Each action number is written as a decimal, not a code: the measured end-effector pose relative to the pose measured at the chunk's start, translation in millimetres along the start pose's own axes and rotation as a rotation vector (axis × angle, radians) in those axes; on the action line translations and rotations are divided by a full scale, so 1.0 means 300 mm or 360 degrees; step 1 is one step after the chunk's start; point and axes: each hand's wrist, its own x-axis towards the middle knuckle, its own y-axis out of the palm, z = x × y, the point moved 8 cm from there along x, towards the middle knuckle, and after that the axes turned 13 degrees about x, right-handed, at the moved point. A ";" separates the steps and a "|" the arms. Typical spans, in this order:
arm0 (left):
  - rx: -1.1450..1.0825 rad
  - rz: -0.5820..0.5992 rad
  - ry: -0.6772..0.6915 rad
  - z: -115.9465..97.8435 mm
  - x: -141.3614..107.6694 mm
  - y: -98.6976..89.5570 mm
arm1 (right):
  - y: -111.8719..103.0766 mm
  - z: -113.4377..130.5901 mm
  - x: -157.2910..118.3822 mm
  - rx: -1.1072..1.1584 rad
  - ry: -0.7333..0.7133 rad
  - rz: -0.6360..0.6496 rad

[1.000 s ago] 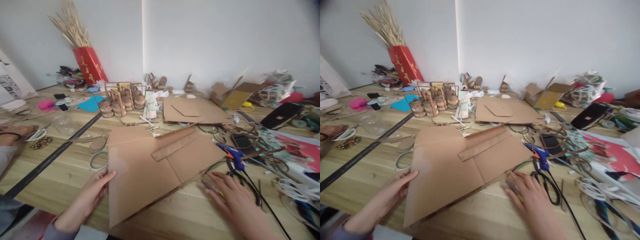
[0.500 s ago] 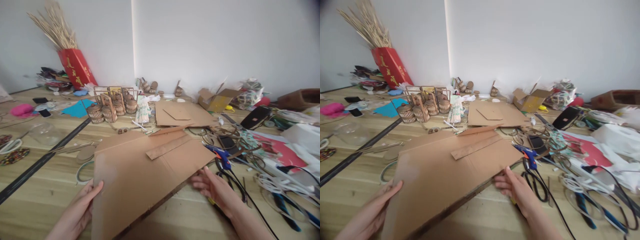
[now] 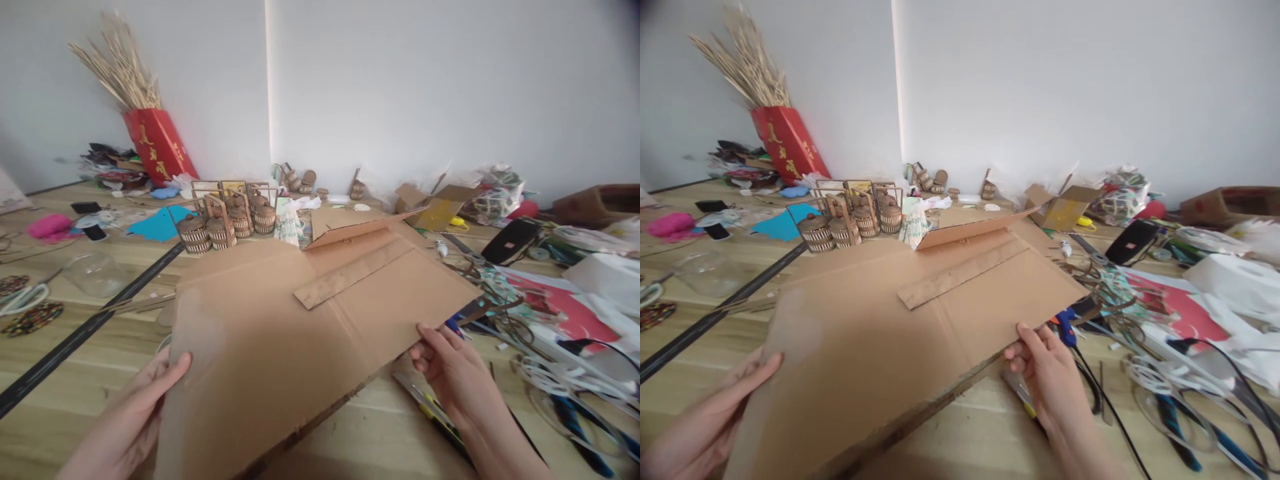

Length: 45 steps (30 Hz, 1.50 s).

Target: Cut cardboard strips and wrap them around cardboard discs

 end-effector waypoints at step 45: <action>0.1980 0.1168 0.0867 0.114 -0.025 0.577 | 0.245 -0.242 -0.151 -0.2465 -0.1008 0.1648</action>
